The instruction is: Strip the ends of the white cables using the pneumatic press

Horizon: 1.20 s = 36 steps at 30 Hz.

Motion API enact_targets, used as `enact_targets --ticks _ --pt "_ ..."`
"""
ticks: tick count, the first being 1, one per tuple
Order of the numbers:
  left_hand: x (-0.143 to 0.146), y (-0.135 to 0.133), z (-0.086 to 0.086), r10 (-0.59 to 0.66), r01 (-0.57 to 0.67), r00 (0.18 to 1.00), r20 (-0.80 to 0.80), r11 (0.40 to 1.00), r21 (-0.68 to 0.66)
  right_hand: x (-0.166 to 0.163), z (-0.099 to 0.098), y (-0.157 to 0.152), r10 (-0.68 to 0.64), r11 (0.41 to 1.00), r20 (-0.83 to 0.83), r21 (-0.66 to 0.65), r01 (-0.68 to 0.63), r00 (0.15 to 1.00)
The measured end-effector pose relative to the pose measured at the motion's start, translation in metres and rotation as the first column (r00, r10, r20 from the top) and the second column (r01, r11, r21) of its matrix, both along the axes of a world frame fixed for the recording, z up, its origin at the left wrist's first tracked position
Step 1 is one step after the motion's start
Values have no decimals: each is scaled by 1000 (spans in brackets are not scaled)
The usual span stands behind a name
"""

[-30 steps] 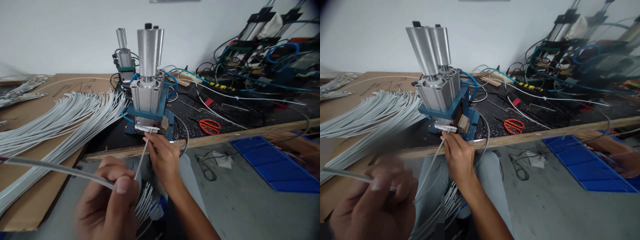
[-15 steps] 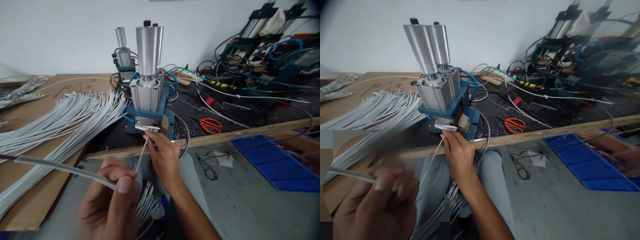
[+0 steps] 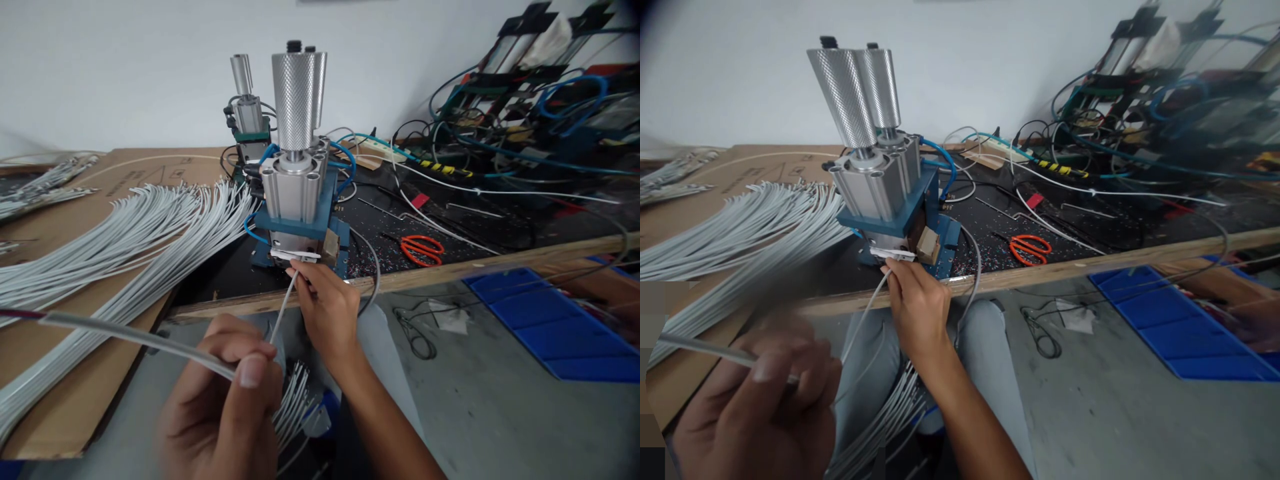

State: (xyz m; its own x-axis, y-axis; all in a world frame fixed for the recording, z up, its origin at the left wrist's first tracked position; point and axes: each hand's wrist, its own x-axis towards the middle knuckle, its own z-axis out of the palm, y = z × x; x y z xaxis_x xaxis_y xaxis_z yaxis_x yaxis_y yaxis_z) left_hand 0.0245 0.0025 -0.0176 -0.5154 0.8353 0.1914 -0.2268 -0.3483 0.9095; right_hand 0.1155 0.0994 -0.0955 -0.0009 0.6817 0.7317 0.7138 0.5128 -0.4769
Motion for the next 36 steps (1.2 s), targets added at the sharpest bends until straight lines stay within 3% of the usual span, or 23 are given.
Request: enact_targets --ticks 10,17,24,30,36 --pt "2 -2 -1 -2 2 1000 23 1000 8 0 2 -1 47 997 -46 -66 -50 998" --pt "1 -3 1 3 -3 1000 1 1000 -12 0 1 1 -3 999 8 35 2 1000" --pt "-1 -2 -2 10 -10 1000 -2 1000 -19 -1 0 1 -15 999 17 41 14 1000" --pt "-2 -2 -4 19 -18 999 -28 999 39 -2 -3 2 -52 992 29 120 48 998" --pt "-1 -2 -5 16 -16 1000 -3 1000 14 -2 -2 0 -30 997 26 69 28 999"
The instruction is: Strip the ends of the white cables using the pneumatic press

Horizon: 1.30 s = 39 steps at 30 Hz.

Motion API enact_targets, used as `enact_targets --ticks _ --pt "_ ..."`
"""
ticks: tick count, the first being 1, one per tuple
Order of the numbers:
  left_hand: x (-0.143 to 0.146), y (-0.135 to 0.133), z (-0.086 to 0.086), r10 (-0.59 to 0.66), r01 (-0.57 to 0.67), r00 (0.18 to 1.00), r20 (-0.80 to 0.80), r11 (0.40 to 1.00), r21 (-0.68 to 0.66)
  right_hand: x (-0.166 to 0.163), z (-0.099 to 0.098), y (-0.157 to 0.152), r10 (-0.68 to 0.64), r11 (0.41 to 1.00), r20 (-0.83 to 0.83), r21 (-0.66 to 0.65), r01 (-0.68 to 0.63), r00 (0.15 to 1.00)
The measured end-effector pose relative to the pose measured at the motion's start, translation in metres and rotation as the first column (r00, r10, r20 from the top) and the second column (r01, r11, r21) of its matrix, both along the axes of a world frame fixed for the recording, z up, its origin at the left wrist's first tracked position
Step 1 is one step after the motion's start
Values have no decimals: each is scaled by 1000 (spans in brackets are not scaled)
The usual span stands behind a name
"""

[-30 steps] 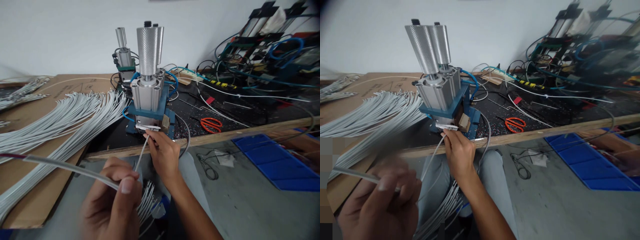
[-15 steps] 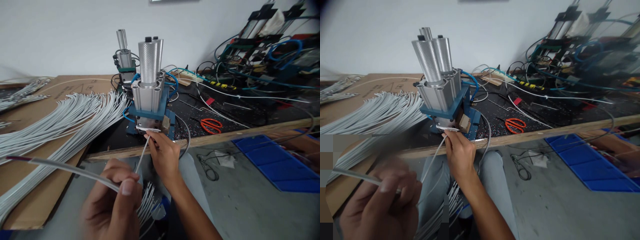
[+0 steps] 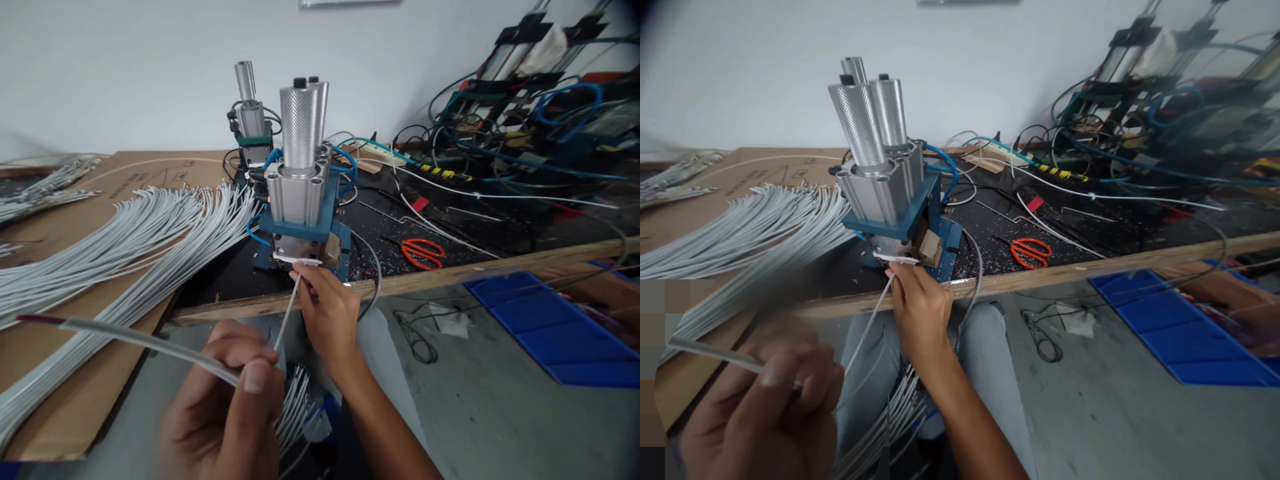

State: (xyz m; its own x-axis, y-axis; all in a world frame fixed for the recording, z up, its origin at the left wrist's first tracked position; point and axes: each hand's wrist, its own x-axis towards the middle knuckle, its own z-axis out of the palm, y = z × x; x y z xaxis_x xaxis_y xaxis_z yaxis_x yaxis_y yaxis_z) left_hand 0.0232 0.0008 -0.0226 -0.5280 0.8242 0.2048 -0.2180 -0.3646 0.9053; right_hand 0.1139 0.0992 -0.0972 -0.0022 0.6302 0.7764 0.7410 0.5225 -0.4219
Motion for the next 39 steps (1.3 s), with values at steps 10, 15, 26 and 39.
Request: enact_targets --ticks 10,15,26,39 --pt "-3 -1 -3 -32 33 999 -23 999 33 0 -3 0 -7 998 5 54 7 1000" --pt "-2 0 -4 -7 8 998 -55 1000 26 3 -7 -15 62 985 49 157 -69 997" --pt "-6 3 -20 -83 28 981 -176 956 -293 16 -4 -47 312 929 -27 216 -300 950" --pt "-4 4 -15 -147 56 943 -299 954 -294 20 -4 -58 479 860 -14 208 -466 878"
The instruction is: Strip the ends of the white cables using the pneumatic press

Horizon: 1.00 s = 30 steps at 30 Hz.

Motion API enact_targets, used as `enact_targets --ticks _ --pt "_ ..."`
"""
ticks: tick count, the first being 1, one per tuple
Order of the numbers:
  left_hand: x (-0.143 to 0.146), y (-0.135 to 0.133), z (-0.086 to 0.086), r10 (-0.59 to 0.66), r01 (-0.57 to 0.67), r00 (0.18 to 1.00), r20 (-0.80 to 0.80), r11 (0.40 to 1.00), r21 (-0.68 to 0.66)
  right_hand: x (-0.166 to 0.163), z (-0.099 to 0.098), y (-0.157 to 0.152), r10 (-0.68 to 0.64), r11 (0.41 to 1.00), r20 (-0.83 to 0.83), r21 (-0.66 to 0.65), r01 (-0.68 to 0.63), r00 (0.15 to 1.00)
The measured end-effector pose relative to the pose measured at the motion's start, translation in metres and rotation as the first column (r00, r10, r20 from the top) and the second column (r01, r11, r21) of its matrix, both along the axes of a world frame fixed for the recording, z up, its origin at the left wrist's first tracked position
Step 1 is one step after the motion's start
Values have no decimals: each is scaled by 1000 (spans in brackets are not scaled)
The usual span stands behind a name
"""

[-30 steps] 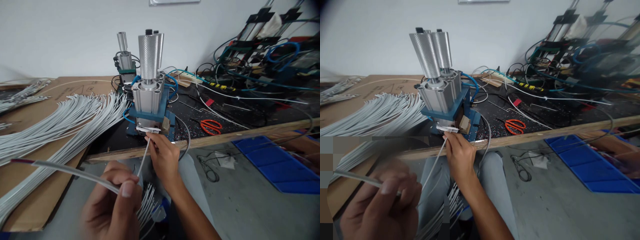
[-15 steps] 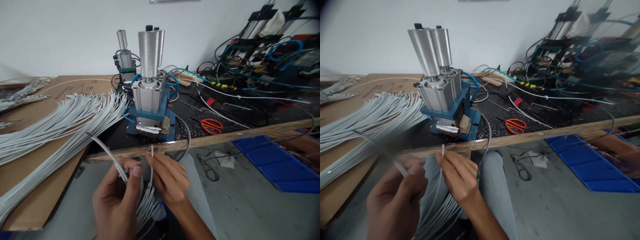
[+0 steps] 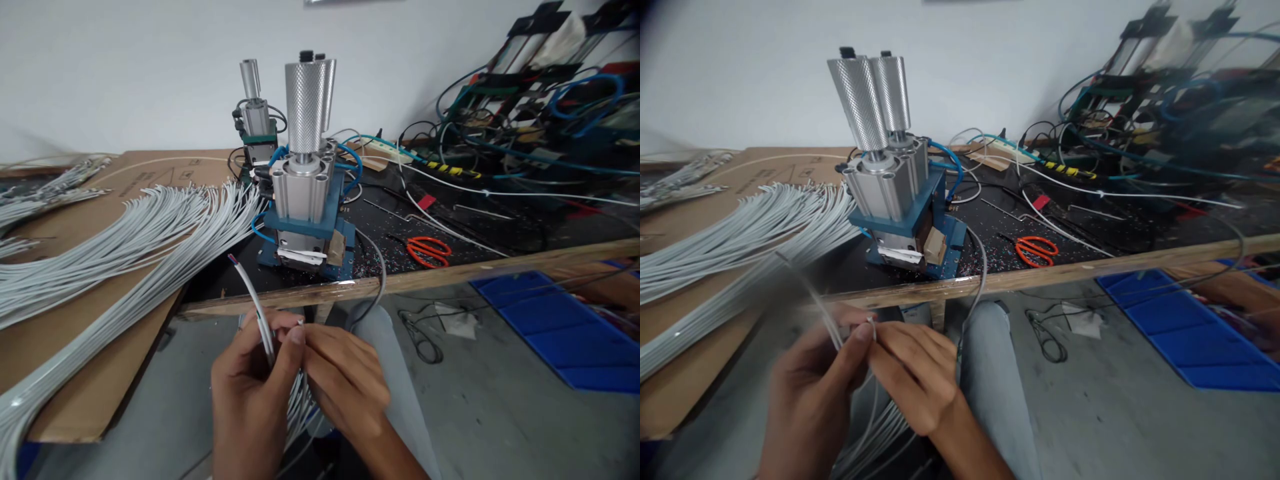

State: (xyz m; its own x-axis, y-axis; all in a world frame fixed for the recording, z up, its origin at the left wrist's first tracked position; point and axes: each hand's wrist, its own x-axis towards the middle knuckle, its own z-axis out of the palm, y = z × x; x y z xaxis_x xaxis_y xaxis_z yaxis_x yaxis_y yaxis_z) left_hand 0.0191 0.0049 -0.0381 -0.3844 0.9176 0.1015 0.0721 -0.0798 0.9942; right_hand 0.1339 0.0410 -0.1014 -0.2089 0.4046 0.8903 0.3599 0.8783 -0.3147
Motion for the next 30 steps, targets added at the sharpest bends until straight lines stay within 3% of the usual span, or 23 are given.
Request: enact_targets --ticks 14,30 --pt "-3 -5 -7 -29 31 998 -62 999 29 -1 4 -2 19 1000 -27 4 -19 999" --pt "-3 -7 -11 -42 43 999 -30 998 52 0 -1 -4 4 1000 -19 -11 -4 1000"
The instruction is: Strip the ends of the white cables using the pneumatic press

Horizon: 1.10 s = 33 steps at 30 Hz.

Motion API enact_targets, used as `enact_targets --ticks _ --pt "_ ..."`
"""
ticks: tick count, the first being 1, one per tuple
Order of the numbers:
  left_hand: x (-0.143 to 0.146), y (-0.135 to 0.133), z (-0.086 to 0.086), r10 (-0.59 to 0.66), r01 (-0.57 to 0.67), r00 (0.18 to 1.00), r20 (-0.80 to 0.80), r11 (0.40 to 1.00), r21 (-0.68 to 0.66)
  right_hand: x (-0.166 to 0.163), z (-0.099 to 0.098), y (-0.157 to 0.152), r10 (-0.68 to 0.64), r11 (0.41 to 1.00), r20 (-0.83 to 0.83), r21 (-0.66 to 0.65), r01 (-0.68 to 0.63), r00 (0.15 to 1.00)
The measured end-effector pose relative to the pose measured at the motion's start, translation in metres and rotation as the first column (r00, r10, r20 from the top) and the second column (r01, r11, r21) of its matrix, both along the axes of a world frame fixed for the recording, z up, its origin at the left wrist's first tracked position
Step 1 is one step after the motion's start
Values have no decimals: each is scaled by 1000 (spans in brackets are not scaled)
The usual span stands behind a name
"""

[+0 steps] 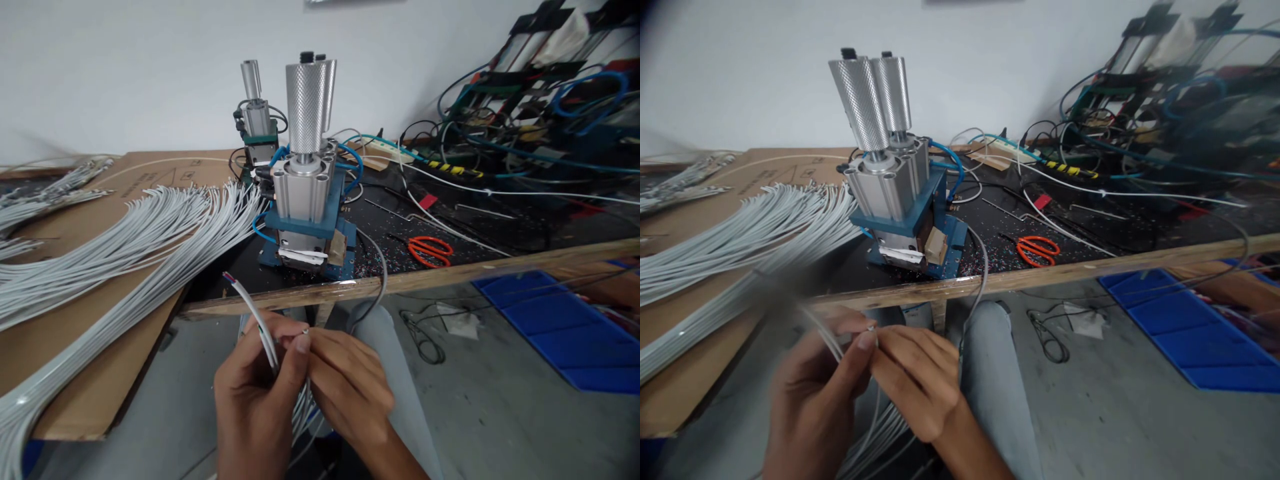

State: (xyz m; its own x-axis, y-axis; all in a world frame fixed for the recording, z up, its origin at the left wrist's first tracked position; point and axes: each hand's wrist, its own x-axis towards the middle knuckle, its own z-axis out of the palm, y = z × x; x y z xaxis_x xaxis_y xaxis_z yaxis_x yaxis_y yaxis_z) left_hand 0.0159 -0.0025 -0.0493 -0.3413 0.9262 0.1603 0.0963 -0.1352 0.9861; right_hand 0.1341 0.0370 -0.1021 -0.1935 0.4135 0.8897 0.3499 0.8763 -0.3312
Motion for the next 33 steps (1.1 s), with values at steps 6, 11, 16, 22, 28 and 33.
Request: enact_targets --ticks 6,11,16,22,28,33 --pt "0 0 0 -9 9 1000 3 1000 17 1 -1 0 9 1000 2 2 -9 1000" --pt "0 -2 -4 -13 13 1000 26 1000 -4 1 -1 0 -1 1000 -4 8 1 1000" --pt "1 0 -7 -15 17 998 53 999 -30 -1 -3 -3 -5 1000 -21 -8 4 1000" --pt "2 0 -7 -15 16 999 47 1000 -14 0 -3 -3 -9 1000 -15 -29 8 1000" --pt "0 -2 -10 -19 25 993 113 998 -57 1 -3 -3 -21 1000 -5 -17 21 1000" --pt "2 -1 -9 -18 25 995 95 997 -77 1 -6 -5 -14 999 -20 -35 13 1000"
